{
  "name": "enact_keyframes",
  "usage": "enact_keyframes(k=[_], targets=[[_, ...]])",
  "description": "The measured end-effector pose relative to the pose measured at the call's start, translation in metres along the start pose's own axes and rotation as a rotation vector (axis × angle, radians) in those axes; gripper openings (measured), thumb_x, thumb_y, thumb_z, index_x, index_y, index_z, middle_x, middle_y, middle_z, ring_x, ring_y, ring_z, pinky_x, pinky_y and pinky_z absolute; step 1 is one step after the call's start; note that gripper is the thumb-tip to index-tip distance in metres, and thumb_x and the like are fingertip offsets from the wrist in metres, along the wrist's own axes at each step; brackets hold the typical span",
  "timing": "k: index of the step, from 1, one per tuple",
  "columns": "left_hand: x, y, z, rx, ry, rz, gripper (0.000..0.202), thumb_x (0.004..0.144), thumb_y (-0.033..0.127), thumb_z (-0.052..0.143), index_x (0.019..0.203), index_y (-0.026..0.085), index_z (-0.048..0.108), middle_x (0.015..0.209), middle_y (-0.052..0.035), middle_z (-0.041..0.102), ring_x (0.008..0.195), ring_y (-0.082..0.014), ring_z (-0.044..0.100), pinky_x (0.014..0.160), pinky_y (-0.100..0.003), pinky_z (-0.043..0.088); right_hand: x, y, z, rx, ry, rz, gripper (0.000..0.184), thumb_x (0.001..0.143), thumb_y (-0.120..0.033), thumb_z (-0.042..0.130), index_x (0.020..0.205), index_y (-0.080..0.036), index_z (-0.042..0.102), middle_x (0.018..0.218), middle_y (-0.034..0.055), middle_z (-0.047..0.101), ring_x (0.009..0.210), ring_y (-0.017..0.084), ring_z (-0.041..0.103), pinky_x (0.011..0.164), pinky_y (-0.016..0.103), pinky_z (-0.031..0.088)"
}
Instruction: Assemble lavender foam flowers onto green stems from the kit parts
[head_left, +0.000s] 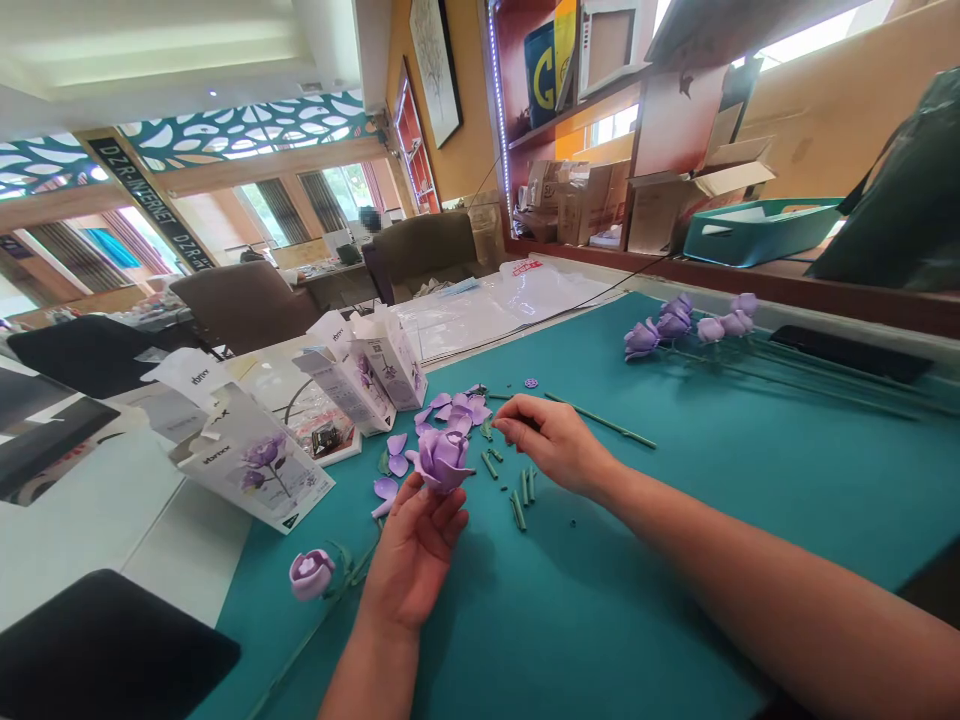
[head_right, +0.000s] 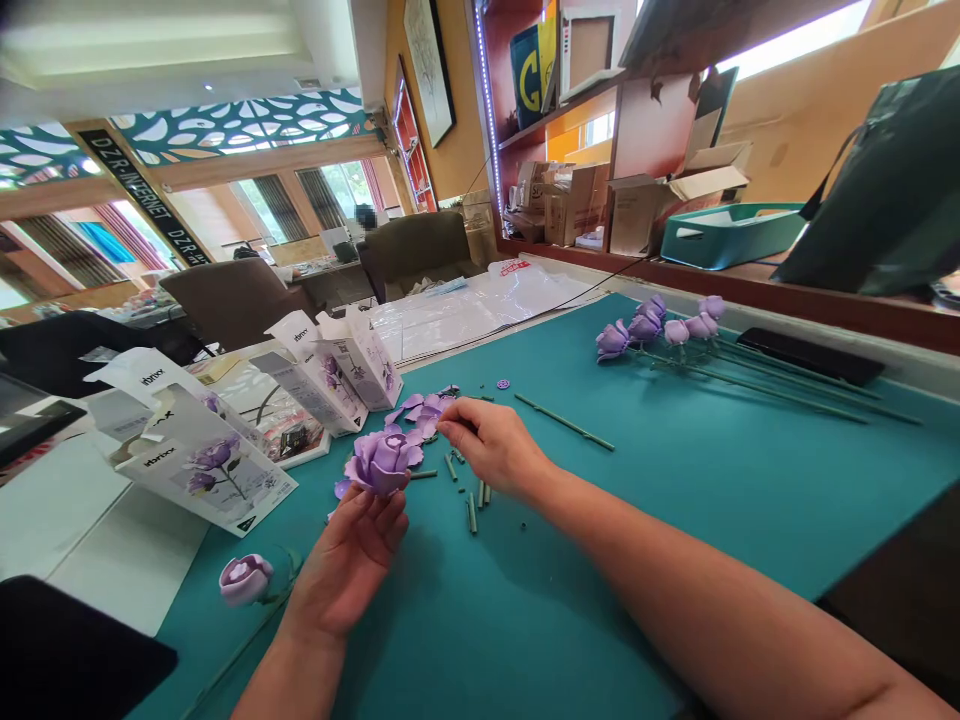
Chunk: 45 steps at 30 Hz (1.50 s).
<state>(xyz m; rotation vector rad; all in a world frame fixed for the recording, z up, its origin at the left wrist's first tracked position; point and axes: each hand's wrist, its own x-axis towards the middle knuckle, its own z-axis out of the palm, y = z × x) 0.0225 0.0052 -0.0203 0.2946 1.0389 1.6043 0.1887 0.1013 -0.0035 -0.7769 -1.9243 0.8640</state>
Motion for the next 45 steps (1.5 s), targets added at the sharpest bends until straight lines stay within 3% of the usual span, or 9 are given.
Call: enact_keyframes(k=[5, 8, 29, 32, 35, 38, 39, 41, 45], targets=[[-0.002, 0.000, -0.001, 0.036, -0.059, -0.030, 0.015, 0.081, 0.013, 0.057, 0.095, 0.020, 0.058, 0.086, -0.0039, 0.074, 0.063, -0.0129, 0.069, 0.057, -0.023, 0.056, -0.002, -0.001, 0.005, 0.230, -0.146, -0.017, 0.028, 0.083, -0.028, 0.059, 0.110, -0.019, 0.060, 0.099, 0.0062, 0.065, 0.080, 0.013, 0.059, 0.066, 0.026, 0.049], [-0.001, -0.002, -0.001, 0.040, -0.070, -0.042, 0.013, 0.079, 0.014, 0.060, 0.091, 0.020, 0.059, 0.084, -0.0029, 0.074, 0.065, -0.0133, 0.070, 0.060, -0.024, 0.056, -0.006, -0.007, 0.007, 0.218, -0.208, -0.087, 0.030, 0.083, -0.026, 0.060, 0.113, -0.022, 0.060, 0.111, 0.0072, 0.061, 0.089, 0.014, 0.059, 0.071, 0.027, 0.051], [-0.003, -0.003, 0.004, 0.026, 0.018, -0.007, 0.012, 0.078, 0.006, 0.061, 0.084, 0.016, 0.063, 0.077, -0.0021, 0.074, 0.067, -0.0143, 0.071, 0.062, -0.024, 0.059, -0.006, -0.005, 0.010, 0.155, -0.174, -0.106, 0.029, 0.084, -0.024, 0.056, 0.112, -0.021, 0.063, 0.104, 0.0062, 0.062, 0.084, 0.013, 0.060, 0.066, 0.025, 0.050], [-0.002, 0.000, 0.005, 0.011, 0.036, 0.016, 0.013, 0.083, 0.005, 0.054, 0.086, 0.014, 0.063, 0.079, -0.0043, 0.074, 0.067, -0.0142, 0.071, 0.061, -0.025, 0.059, 0.000, 0.005, 0.003, 0.176, -0.091, -0.106, 0.030, 0.083, -0.029, 0.057, 0.112, -0.020, 0.064, 0.104, 0.0066, 0.064, 0.083, 0.014, 0.060, 0.065, 0.025, 0.050], [-0.003, 0.004, 0.004, -0.017, 0.047, 0.045, 0.016, 0.084, 0.003, 0.051, 0.086, 0.013, 0.063, 0.078, -0.0048, 0.074, 0.066, -0.0143, 0.071, 0.059, -0.025, 0.059, 0.015, 0.026, -0.007, 0.146, 0.004, -0.007, 0.032, 0.083, -0.033, 0.055, 0.110, -0.018, 0.064, 0.097, 0.0073, 0.066, 0.078, 0.015, 0.060, 0.062, 0.026, 0.051], [-0.002, 0.008, 0.002, -0.048, 0.047, 0.070, 0.018, 0.085, 0.003, 0.050, 0.082, 0.015, 0.063, 0.073, -0.0034, 0.074, 0.064, -0.0147, 0.071, 0.058, -0.025, 0.058, 0.034, 0.051, -0.013, -0.082, 0.028, 0.129, 0.032, 0.088, -0.031, 0.047, 0.111, -0.016, 0.063, 0.092, 0.0068, 0.068, 0.072, 0.014, 0.061, 0.059, 0.025, 0.051], [-0.002, 0.009, 0.001, -0.055, 0.043, 0.080, 0.018, 0.085, 0.003, 0.050, 0.082, 0.015, 0.063, 0.072, -0.0030, 0.074, 0.064, -0.0144, 0.071, 0.057, -0.025, 0.058, 0.041, 0.059, -0.012, -0.235, -0.004, 0.145, 0.033, 0.090, -0.030, 0.043, 0.112, -0.016, 0.062, 0.087, 0.0053, 0.068, 0.070, 0.013, 0.061, 0.060, 0.025, 0.051], [0.000, 0.011, -0.002, -0.066, 0.026, 0.102, 0.018, 0.085, 0.004, 0.051, 0.082, 0.016, 0.064, 0.071, -0.0022, 0.074, 0.064, -0.0138, 0.071, 0.059, -0.024, 0.058, 0.054, 0.071, -0.007, -0.330, -0.034, 0.150, 0.028, 0.087, -0.024, 0.046, 0.105, -0.016, 0.067, 0.084, 0.0048, 0.069, 0.072, 0.015, 0.062, 0.063, 0.026, 0.050], [0.006, 0.013, -0.010, -0.083, -0.012, 0.118, 0.015, 0.081, 0.007, 0.058, 0.083, 0.019, 0.065, 0.072, -0.0009, 0.074, 0.071, -0.0151, 0.071, 0.061, -0.025, 0.058, 0.077, 0.085, 0.013, -0.475, -0.141, 0.085, 0.025, 0.084, -0.016, 0.052, 0.100, -0.020, 0.071, 0.098, 0.0045, 0.069, 0.088, 0.017, 0.062, 0.076, 0.026, 0.047]])
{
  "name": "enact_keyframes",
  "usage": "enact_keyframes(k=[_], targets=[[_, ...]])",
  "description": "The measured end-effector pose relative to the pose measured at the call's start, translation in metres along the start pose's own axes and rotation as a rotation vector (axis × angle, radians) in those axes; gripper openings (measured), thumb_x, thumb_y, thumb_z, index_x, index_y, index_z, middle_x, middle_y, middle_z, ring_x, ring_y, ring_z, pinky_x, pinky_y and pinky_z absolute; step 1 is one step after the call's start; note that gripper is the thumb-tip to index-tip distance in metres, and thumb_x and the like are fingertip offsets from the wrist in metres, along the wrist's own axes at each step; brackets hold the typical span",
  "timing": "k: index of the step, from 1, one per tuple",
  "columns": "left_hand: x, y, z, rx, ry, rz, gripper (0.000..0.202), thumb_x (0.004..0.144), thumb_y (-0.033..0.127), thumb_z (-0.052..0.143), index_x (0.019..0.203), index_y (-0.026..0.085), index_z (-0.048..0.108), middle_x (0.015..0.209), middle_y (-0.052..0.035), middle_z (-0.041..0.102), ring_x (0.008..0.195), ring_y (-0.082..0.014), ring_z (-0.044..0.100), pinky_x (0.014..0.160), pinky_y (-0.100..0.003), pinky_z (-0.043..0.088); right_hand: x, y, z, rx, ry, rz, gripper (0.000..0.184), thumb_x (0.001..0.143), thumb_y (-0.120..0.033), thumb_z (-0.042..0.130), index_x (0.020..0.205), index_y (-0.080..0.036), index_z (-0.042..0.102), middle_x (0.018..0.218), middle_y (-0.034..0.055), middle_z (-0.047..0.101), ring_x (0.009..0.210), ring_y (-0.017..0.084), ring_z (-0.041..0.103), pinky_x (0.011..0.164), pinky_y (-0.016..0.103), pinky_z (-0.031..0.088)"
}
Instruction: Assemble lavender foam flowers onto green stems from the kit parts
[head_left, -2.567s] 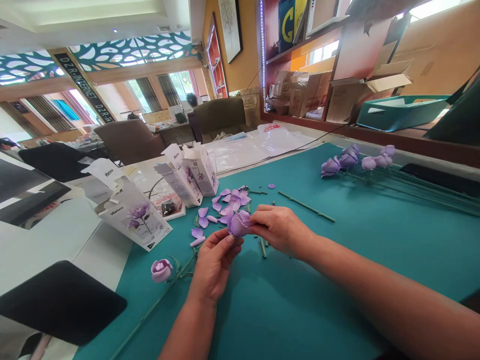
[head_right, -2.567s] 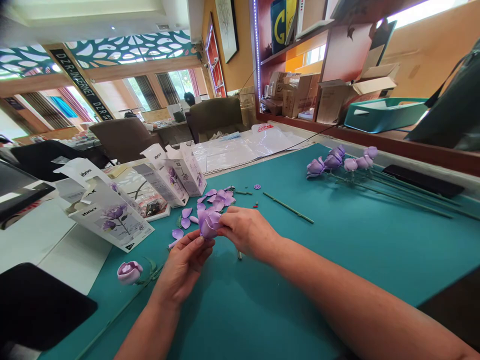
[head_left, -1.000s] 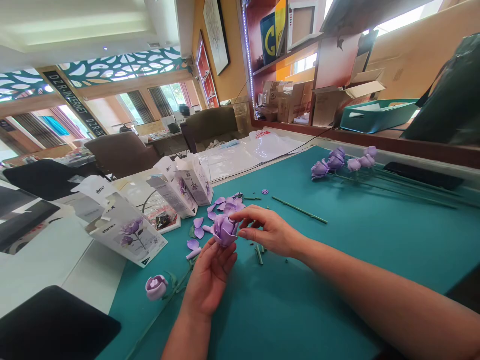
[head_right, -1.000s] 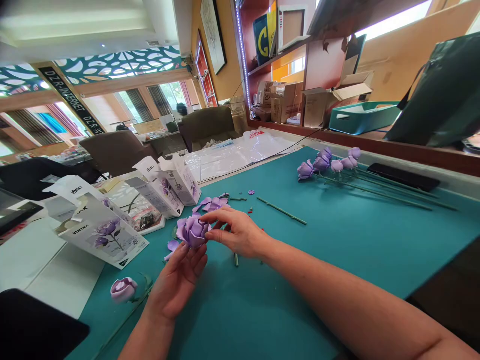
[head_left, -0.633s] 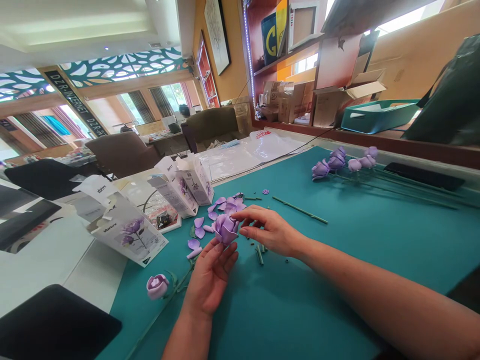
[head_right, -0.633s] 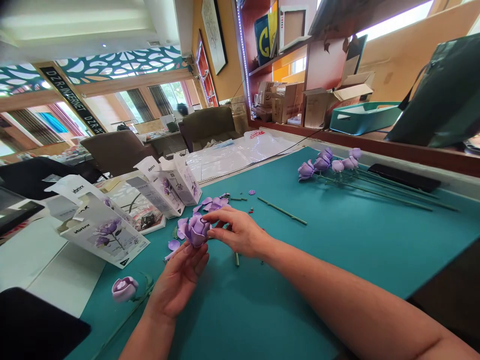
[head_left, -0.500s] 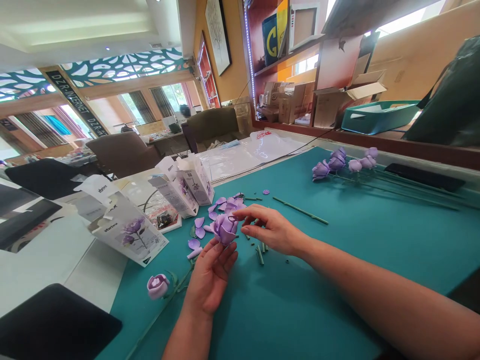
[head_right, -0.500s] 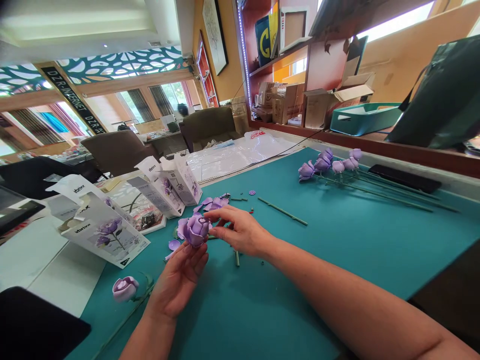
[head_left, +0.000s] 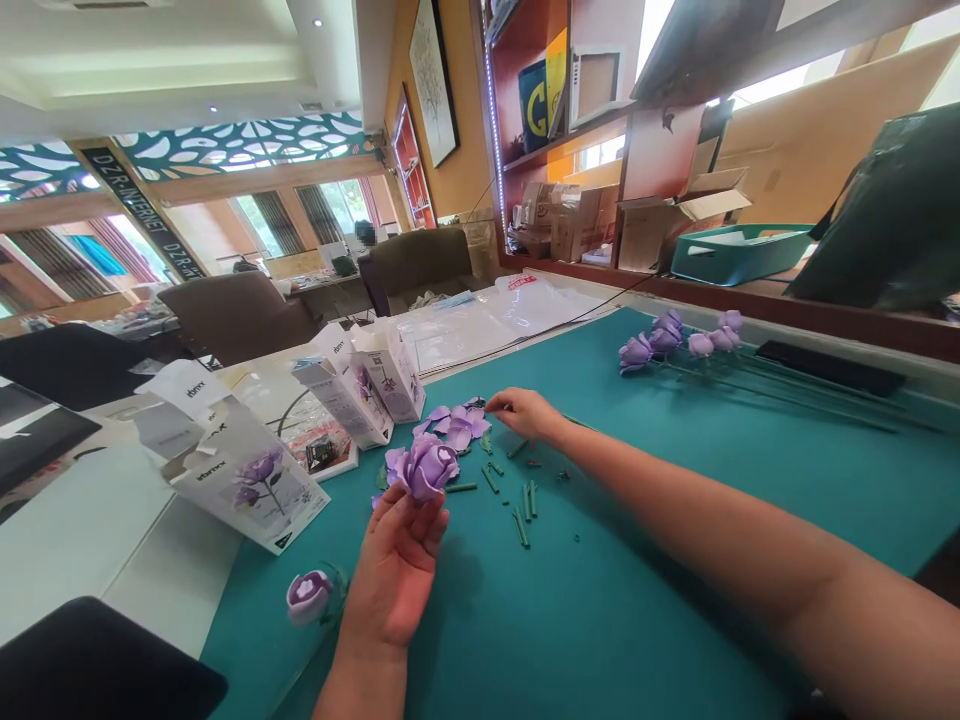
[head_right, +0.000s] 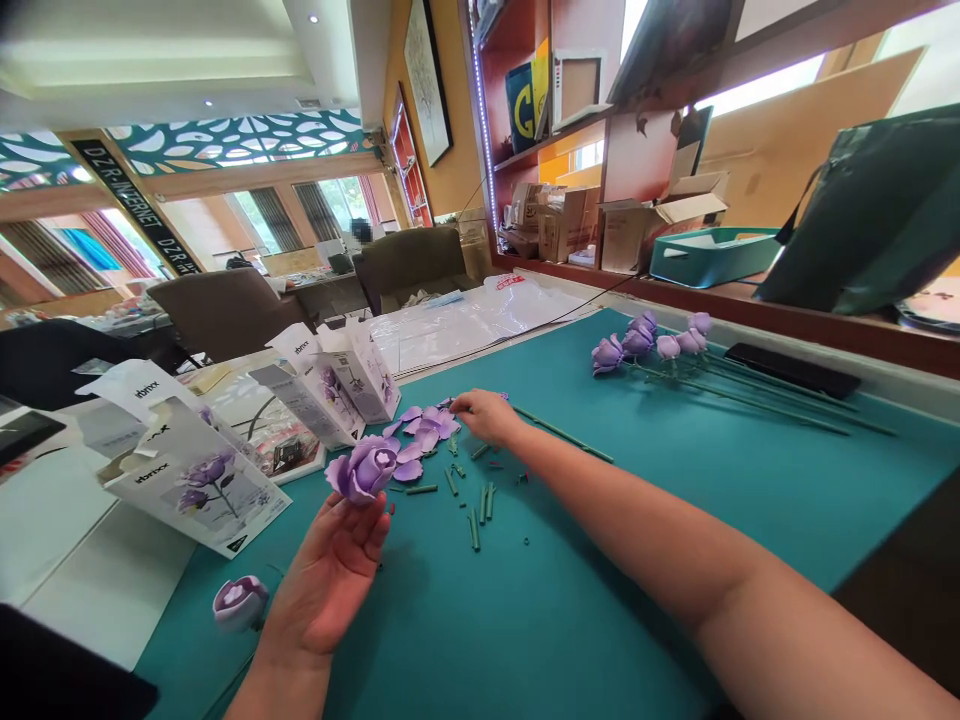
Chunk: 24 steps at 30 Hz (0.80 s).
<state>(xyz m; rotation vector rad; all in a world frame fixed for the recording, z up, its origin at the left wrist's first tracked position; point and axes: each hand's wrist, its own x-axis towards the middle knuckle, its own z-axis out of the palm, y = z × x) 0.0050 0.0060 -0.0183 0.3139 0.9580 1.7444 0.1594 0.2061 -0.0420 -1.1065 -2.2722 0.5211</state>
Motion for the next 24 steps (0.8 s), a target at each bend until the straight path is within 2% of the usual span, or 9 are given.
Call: enact_keyframes(k=[3, 6, 11, 14, 18, 22, 24], targets=[[0.003, -0.001, -0.005, -0.012, -0.041, -0.005, 0.015, 0.077, 0.010, 0.064, 0.086, 0.021, 0.066, 0.074, 0.0006, 0.073, 0.066, -0.0132, 0.069, 0.056, -0.023, 0.057, 0.017, -0.003, 0.014, -0.116, -0.085, -0.077, 0.029, 0.085, -0.014, 0.050, 0.106, -0.022, 0.069, 0.108, 0.0059, 0.065, 0.093, 0.017, 0.061, 0.080, 0.025, 0.044], [0.003, -0.002, -0.006, -0.033, -0.041, -0.013, 0.017, 0.074, 0.010, 0.067, 0.086, 0.021, 0.067, 0.070, 0.0025, 0.072, 0.057, -0.0096, 0.065, 0.053, -0.021, 0.056, 0.029, -0.004, 0.024, -0.216, -0.167, -0.130, 0.032, 0.084, -0.011, 0.051, 0.109, -0.023, 0.068, 0.111, 0.0080, 0.062, 0.095, 0.019, 0.059, 0.078, 0.025, 0.043], [0.001, -0.004, 0.002, -0.029, 0.041, -0.057, 0.015, 0.077, 0.007, 0.062, 0.083, 0.020, 0.065, 0.066, 0.0017, 0.070, 0.059, -0.0119, 0.068, 0.052, -0.021, 0.056, 0.035, -0.001, 0.029, -0.298, -0.215, -0.149, 0.022, 0.081, -0.013, 0.054, 0.096, -0.019, 0.069, 0.104, 0.0108, 0.060, 0.094, 0.022, 0.057, 0.071, 0.026, 0.040], [-0.001, -0.004, 0.005, -0.037, 0.067, -0.076, 0.015, 0.083, 0.007, 0.056, 0.086, 0.019, 0.063, 0.068, -0.0002, 0.072, 0.064, -0.0131, 0.070, 0.056, -0.023, 0.057, 0.032, 0.000, 0.023, -0.285, -0.196, -0.141, 0.016, 0.079, -0.012, 0.055, 0.088, -0.017, 0.067, 0.101, 0.0102, 0.060, 0.091, 0.021, 0.056, 0.071, 0.025, 0.038], [-0.004, -0.003, 0.007, -0.038, 0.067, -0.082, 0.017, 0.087, 0.007, 0.050, 0.090, 0.017, 0.063, 0.074, -0.0027, 0.074, 0.068, -0.0137, 0.071, 0.060, -0.023, 0.058, 0.016, -0.006, 0.003, -0.206, -0.123, -0.106, 0.009, 0.079, -0.014, 0.055, 0.083, -0.017, 0.062, 0.090, 0.0062, 0.063, 0.082, 0.017, 0.055, 0.068, 0.024, 0.037], [-0.006, -0.003, 0.010, -0.041, 0.070, -0.073, 0.017, 0.087, 0.006, 0.049, 0.087, 0.016, 0.063, 0.071, -0.0027, 0.073, 0.066, -0.0134, 0.071, 0.059, -0.022, 0.058, -0.015, -0.023, -0.018, -0.079, -0.038, -0.061, 0.017, 0.084, -0.017, 0.045, 0.097, -0.019, 0.056, 0.078, -0.0007, 0.063, 0.068, 0.012, 0.053, 0.061, 0.021, 0.037], [-0.006, -0.004, 0.010, -0.047, 0.071, -0.069, 0.017, 0.087, 0.005, 0.049, 0.086, 0.016, 0.063, 0.070, -0.0023, 0.073, 0.066, -0.0136, 0.071, 0.060, -0.022, 0.058, -0.031, -0.033, -0.026, 0.119, -0.017, -0.050, 0.017, 0.083, -0.019, 0.046, 0.096, -0.020, 0.056, 0.070, -0.0036, 0.059, 0.058, 0.010, 0.049, 0.054, 0.021, 0.036]])
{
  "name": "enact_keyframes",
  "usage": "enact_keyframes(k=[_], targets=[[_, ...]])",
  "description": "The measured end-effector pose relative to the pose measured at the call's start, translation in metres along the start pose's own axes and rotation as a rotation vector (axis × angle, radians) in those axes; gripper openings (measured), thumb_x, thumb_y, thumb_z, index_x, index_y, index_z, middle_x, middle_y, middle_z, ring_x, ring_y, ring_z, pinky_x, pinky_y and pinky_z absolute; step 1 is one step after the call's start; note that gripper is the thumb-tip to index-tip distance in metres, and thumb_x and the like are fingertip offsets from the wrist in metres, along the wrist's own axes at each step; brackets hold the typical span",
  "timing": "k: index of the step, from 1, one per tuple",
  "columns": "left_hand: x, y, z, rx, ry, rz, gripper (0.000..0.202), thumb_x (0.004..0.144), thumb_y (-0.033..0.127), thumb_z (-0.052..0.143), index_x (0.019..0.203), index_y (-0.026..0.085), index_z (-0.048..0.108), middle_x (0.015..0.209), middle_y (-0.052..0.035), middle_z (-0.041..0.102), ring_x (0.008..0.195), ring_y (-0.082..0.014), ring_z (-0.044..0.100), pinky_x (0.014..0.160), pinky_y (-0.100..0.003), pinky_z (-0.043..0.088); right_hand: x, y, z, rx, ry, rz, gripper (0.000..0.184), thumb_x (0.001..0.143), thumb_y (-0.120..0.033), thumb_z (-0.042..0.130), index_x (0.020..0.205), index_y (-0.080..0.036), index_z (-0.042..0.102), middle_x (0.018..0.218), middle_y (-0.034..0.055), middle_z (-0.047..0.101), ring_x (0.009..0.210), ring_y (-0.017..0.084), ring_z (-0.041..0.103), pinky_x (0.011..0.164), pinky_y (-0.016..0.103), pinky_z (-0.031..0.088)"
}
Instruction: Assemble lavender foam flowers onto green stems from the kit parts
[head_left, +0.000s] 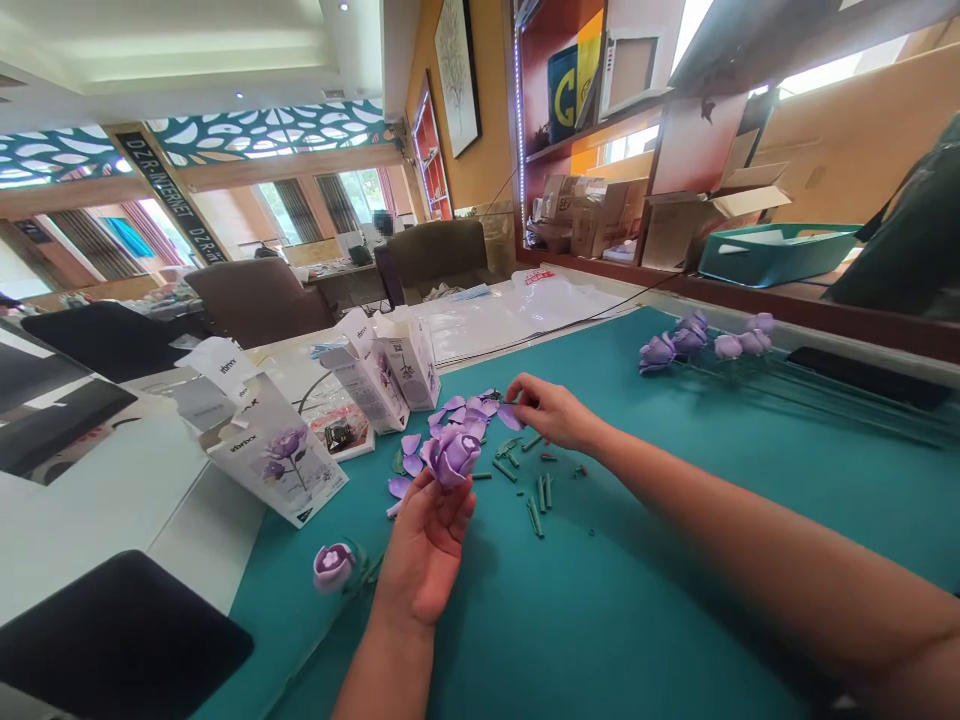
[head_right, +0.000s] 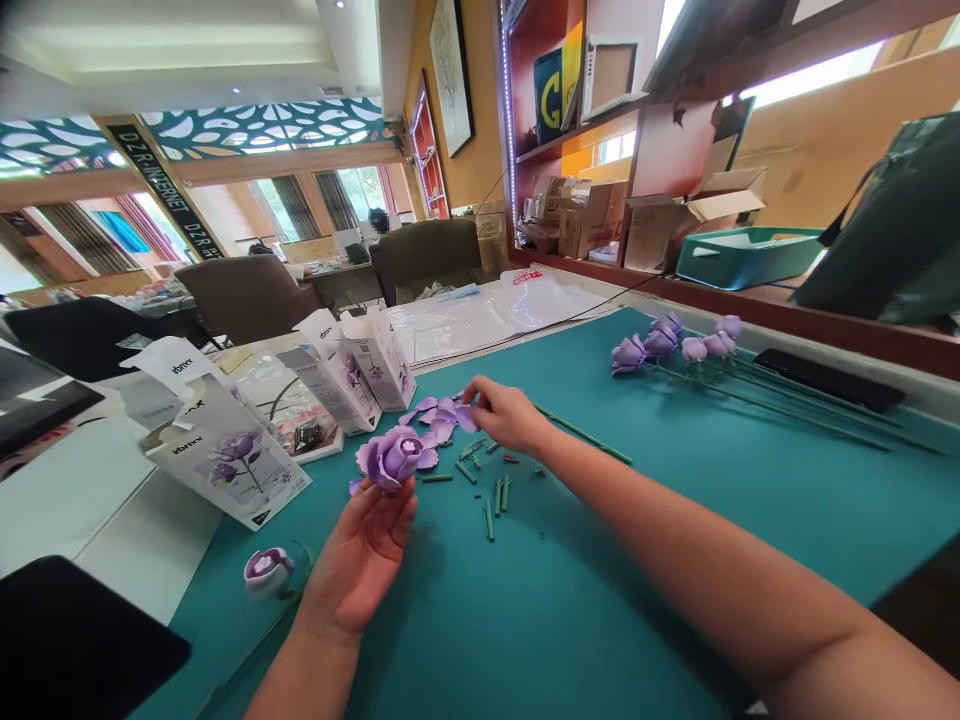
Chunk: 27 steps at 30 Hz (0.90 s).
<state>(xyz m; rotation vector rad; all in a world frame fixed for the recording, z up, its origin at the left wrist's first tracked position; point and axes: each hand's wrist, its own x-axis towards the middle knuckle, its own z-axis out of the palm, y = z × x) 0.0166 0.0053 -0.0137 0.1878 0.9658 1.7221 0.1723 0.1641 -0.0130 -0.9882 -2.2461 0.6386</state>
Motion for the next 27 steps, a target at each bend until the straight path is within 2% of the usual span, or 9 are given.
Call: enact_keyframes(k=[3, 5, 9, 11, 15, 18, 22, 27], targets=[[0.001, -0.002, -0.001, -0.005, 0.012, 0.004, 0.017, 0.087, 0.006, 0.048, 0.086, 0.016, 0.062, 0.071, -0.0022, 0.072, 0.068, -0.0141, 0.071, 0.060, -0.023, 0.058, -0.021, -0.017, -0.005, 0.348, -0.020, -0.002, 0.013, 0.078, -0.019, 0.049, 0.084, -0.017, 0.060, 0.066, -0.0031, 0.055, 0.055, 0.009, 0.046, 0.051, 0.021, 0.037], [0.002, -0.003, -0.001, -0.005, 0.023, 0.005, 0.017, 0.088, 0.007, 0.047, 0.086, 0.015, 0.062, 0.072, -0.0028, 0.072, 0.069, -0.0144, 0.071, 0.061, -0.023, 0.058, -0.032, -0.026, -0.006, 0.521, -0.072, 0.007, 0.013, 0.077, -0.025, 0.057, 0.085, -0.016, 0.062, 0.068, -0.0023, 0.055, 0.060, 0.010, 0.048, 0.055, 0.022, 0.041], [0.001, -0.003, 0.000, -0.009, 0.036, 0.003, 0.017, 0.088, 0.009, 0.047, 0.085, 0.015, 0.062, 0.075, -0.0036, 0.072, 0.071, -0.0141, 0.071, 0.062, -0.023, 0.058, -0.051, -0.036, -0.003, 0.697, -0.154, 0.000, 0.037, 0.063, -0.028, 0.075, 0.093, -0.017, 0.059, 0.072, -0.0024, 0.055, 0.063, 0.010, 0.051, 0.058, 0.023, 0.045], [0.000, -0.003, 0.000, -0.010, 0.035, -0.006, 0.015, 0.087, 0.010, 0.049, 0.085, 0.014, 0.063, 0.076, -0.0038, 0.072, 0.071, -0.0140, 0.071, 0.063, -0.023, 0.058, -0.057, -0.038, -0.001, 0.652, -0.126, -0.022, 0.034, 0.065, -0.027, 0.075, 0.093, -0.017, 0.058, 0.073, -0.0020, 0.056, 0.064, 0.010, 0.052, 0.058, 0.023, 0.046], [-0.001, -0.003, 0.001, -0.009, 0.040, -0.030, 0.014, 0.086, 0.010, 0.051, 0.084, 0.014, 0.064, 0.075, -0.0038, 0.072, 0.070, -0.0141, 0.071, 0.062, -0.023, 0.058, -0.064, -0.043, 0.001, 0.426, -0.026, -0.084, 0.016, 0.082, -0.033, 0.060, 0.085, -0.018, 0.059, 0.068, -0.0009, 0.060, 0.058, 0.010, 0.052, 0.053, 0.021, 0.042], [0.000, -0.004, 0.001, -0.007, 0.047, -0.043, 0.015, 0.087, 0.010, 0.049, 0.085, 0.014, 0.064, 0.073, -0.0035, 0.071, 0.069, -0.0136, 0.070, 0.061, -0.022, 0.057, -0.067, -0.049, 0.000, 0.307, 0.018, -0.163, 0.021, 0.092, -0.032, 0.047, 0.081, -0.018, 0.059, 0.071, 0.0008, 0.066, 0.061, 0.011, 0.058, 0.056, 0.021, 0.043], [0.000, -0.006, 0.001, -0.003, 0.056, -0.062, 0.015, 0.088, 0.011, 0.048, 0.085, 0.015, 0.062, 0.072, -0.0023, 0.070, 0.067, -0.0129, 0.070, 0.061, -0.022, 0.057, -0.071, -0.056, 0.001, 0.245, 0.094, -0.330, 0.026, 0.093, -0.031, 0.046, 0.082, -0.020, 0.066, 0.082, 0.0036, 0.065, 0.075, 0.012, 0.060, 0.067, 0.023, 0.047], [-0.001, -0.008, 0.000, 0.008, 0.042, -0.091, 0.012, 0.087, 0.013, 0.049, 0.085, 0.016, 0.060, 0.068, -0.0011, 0.068, 0.063, -0.0143, 0.069, 0.055, -0.024, 0.055, -0.073, -0.056, 0.011, 0.171, 0.192, -0.382, 0.020, 0.090, -0.030, 0.053, 0.084, -0.021, 0.069, 0.074, 0.0023, 0.057, 0.070, 0.011, 0.055, 0.061, 0.021, 0.045]])
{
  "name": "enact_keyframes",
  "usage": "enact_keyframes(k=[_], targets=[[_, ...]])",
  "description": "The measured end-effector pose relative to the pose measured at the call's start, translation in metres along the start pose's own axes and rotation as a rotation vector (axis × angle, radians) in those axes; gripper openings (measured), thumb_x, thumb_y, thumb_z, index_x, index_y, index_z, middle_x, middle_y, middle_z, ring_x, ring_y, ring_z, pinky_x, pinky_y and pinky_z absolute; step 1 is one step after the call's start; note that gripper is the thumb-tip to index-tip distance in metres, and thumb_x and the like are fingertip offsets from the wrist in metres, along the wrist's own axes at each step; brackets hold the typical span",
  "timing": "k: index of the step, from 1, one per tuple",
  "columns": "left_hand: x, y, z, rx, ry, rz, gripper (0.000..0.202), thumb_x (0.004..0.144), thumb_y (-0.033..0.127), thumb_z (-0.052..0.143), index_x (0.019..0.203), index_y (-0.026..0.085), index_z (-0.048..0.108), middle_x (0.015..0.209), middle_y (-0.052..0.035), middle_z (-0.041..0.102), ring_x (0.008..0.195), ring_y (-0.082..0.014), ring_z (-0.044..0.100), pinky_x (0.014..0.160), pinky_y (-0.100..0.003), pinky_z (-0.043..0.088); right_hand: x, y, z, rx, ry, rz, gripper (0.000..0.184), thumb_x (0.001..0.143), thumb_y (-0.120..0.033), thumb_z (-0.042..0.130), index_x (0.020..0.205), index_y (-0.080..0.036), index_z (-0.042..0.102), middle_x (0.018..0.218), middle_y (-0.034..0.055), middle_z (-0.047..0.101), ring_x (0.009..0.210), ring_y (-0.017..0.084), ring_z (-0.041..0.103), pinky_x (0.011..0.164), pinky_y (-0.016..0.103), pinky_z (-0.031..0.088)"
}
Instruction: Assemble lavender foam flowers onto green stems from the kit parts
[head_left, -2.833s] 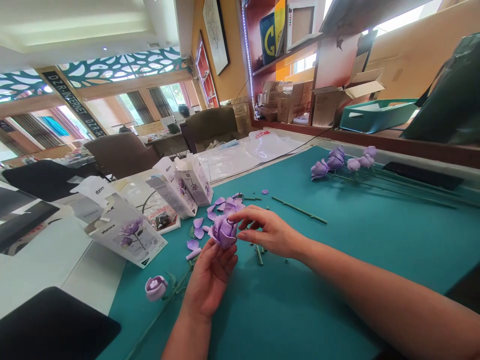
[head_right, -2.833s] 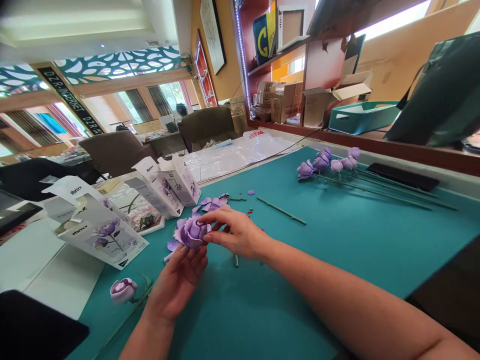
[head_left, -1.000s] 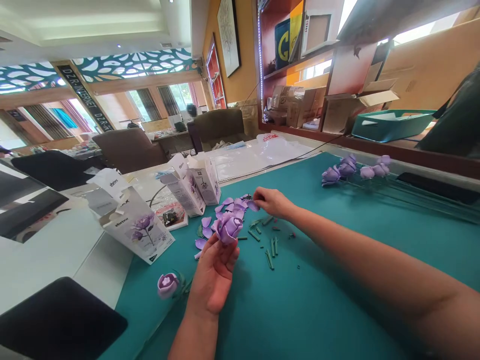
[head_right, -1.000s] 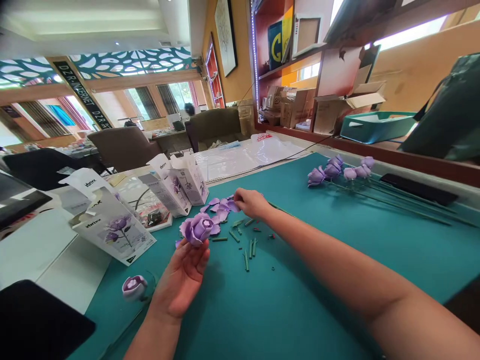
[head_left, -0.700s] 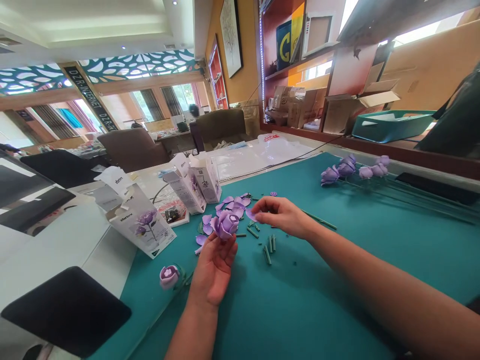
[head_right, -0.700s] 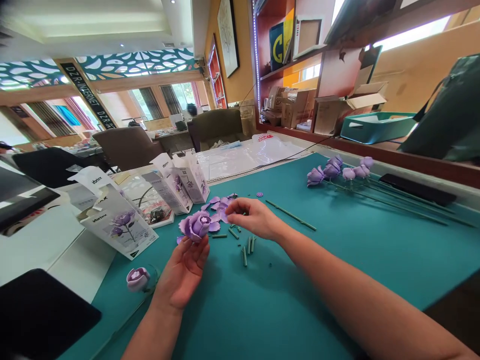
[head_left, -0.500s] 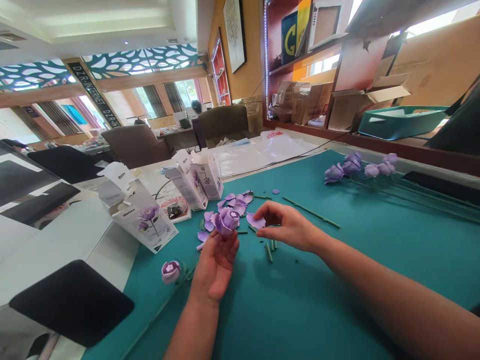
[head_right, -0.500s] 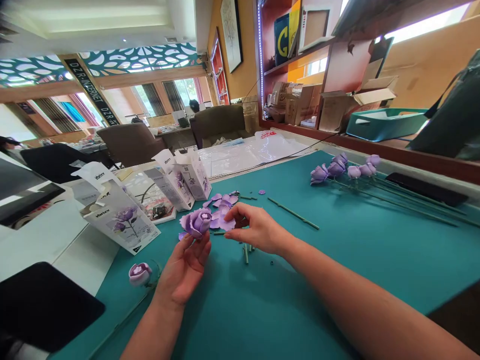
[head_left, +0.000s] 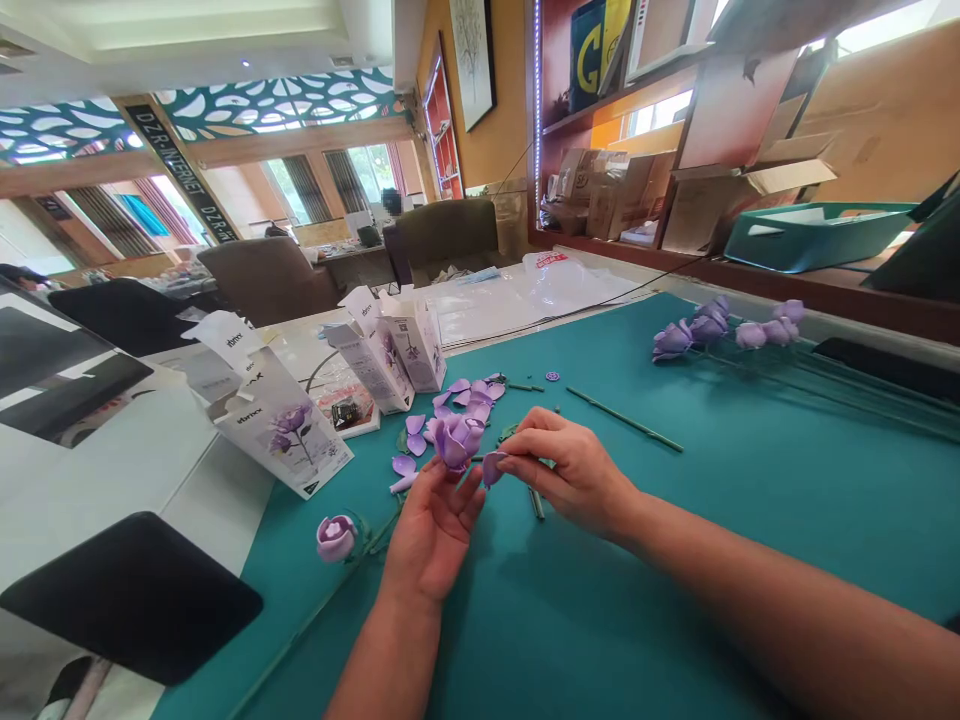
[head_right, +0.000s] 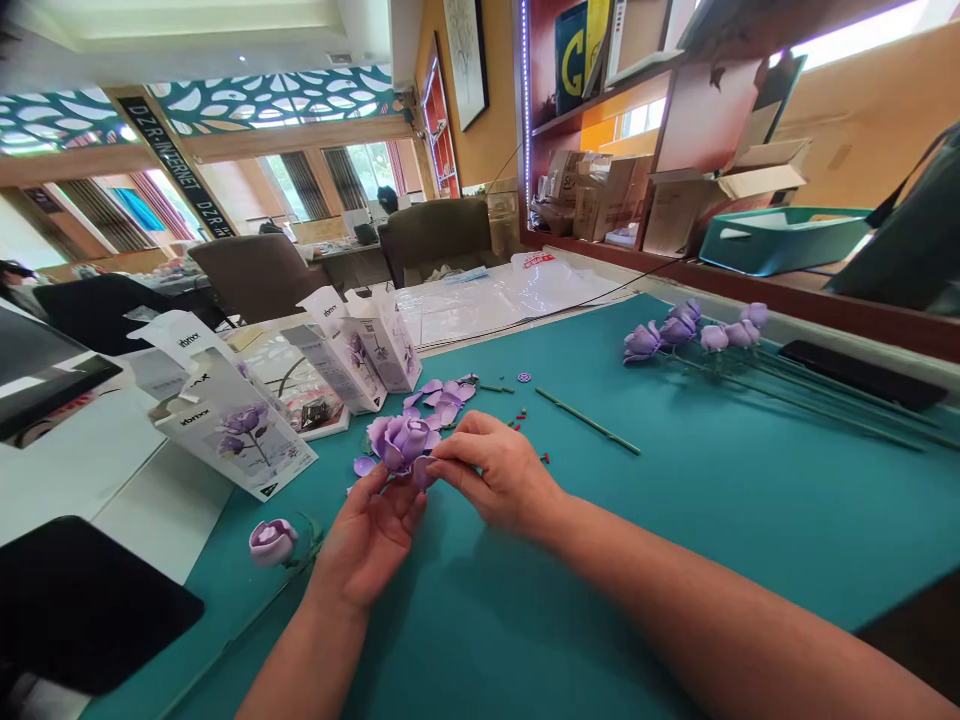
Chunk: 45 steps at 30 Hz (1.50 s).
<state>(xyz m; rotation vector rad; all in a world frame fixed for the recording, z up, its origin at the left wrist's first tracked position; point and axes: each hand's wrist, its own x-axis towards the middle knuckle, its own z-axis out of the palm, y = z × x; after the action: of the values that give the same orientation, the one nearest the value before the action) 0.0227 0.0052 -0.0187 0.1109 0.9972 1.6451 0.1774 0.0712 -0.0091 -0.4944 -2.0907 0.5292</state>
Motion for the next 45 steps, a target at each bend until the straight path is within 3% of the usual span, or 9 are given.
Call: enact_keyframes(k=[5, 15, 45], targets=[[0.000, -0.002, -0.001, 0.004, -0.002, 0.020, 0.009, 0.084, 0.014, 0.053, 0.087, 0.019, 0.060, 0.067, 0.0013, 0.067, 0.055, -0.0105, 0.064, 0.048, -0.020, 0.048, -0.002, -0.001, 0.002, -0.035, -0.023, 0.005, 0.015, 0.088, -0.027, 0.055, 0.082, -0.020, 0.066, 0.066, -0.0008, 0.058, 0.060, 0.010, 0.053, 0.057, 0.020, 0.041], [0.000, -0.006, -0.002, 0.046, -0.074, 0.081, 0.017, 0.073, 0.012, 0.065, 0.087, 0.020, 0.060, 0.078, 0.0009, 0.071, 0.068, -0.0116, 0.067, 0.060, -0.022, 0.052, -0.003, -0.002, 0.002, -0.180, 0.012, -0.055, 0.021, 0.089, -0.030, 0.050, 0.074, -0.019, 0.060, 0.063, 0.0002, 0.058, 0.058, 0.011, 0.052, 0.057, 0.021, 0.039], [0.004, -0.010, -0.003, 0.177, -0.111, 0.196, 0.027, 0.060, 0.014, 0.076, 0.078, 0.020, 0.057, 0.068, 0.0035, 0.069, 0.068, -0.0150, 0.070, 0.068, -0.026, 0.054, -0.002, 0.004, -0.003, -0.327, -0.072, -0.030, 0.022, 0.091, -0.029, 0.049, 0.075, -0.019, 0.061, 0.067, 0.0007, 0.059, 0.059, 0.011, 0.050, 0.058, 0.023, 0.036]])
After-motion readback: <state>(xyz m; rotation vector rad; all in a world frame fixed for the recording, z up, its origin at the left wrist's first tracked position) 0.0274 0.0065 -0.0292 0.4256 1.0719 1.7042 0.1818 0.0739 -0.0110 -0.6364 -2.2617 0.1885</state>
